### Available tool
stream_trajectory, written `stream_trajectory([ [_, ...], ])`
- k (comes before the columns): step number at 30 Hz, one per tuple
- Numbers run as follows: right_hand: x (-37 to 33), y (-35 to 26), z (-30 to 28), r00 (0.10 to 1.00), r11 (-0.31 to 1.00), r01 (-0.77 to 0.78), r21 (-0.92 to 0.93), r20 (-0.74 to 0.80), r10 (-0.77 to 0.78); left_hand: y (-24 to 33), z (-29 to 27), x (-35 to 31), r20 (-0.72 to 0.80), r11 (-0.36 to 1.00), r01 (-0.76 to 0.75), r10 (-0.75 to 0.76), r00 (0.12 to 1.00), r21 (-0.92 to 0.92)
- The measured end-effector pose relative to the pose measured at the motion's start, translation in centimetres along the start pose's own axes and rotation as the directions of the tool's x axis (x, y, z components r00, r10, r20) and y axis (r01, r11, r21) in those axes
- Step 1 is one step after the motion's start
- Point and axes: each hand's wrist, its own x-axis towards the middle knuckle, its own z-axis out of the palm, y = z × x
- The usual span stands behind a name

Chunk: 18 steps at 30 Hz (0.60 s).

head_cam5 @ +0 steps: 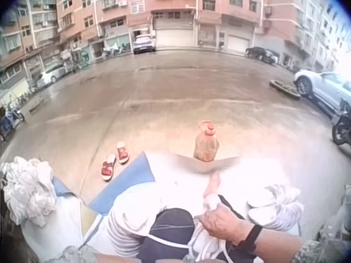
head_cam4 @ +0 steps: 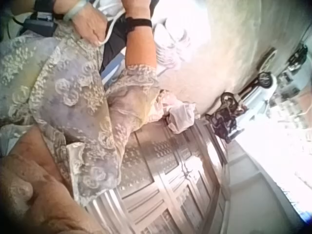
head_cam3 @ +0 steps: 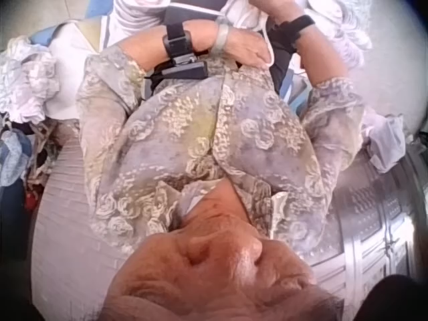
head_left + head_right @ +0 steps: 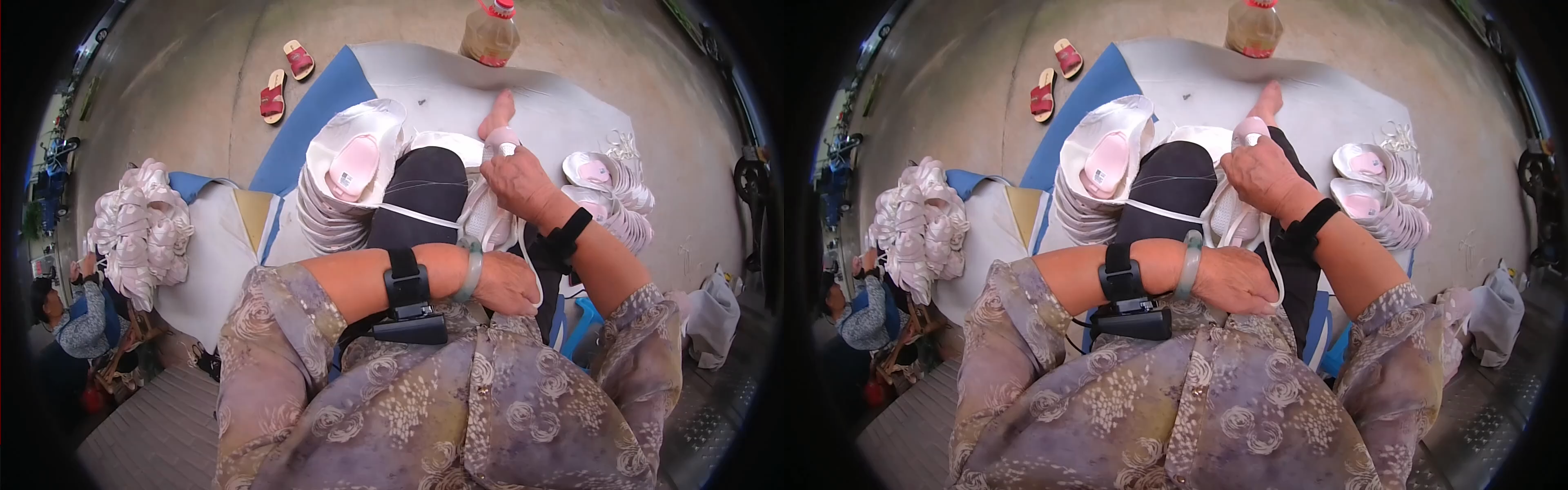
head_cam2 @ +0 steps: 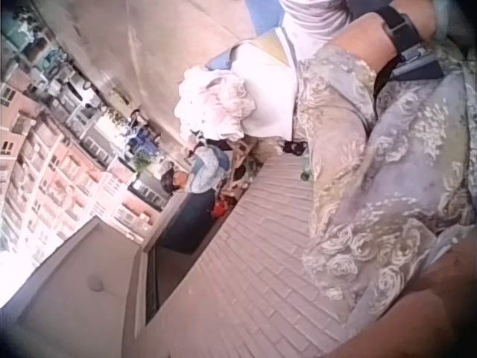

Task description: Thread laces through the eyelets of pink and white sneakers.

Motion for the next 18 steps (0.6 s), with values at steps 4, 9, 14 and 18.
stream_trajectory([
  [4, -0.3, -0.1, 0.7, 0.947, 0.935, -0.321, 0.151, 0.074, 0.313, -0.4, 0.0, -0.2, -0.006, 0.996, 0.042, -0.042, 0.999, 0.084],
  [9, -1.4, 0.9, 2.2, 0.59, -0.224, -0.522, 0.823, 0.538, 0.603, -0.7, 0.2, -0.4, -0.03, 0.992, 0.075, -0.072, 0.997, 0.106],
  [14, -1.8, 1.7, 0.0, 0.572, -0.504, -0.491, 0.71, 0.7, 0.428, -0.4, 0.1, -1.0, -0.048, 0.989, 0.115, -0.111, 0.993, 0.093],
  [18, -2.5, 2.8, 0.4, 0.6, -0.41, -0.585, 0.7, 0.714, 0.361, -0.1, 0.1, -0.8, -0.049, 0.99, 0.107, -0.103, 0.994, 0.088],
])
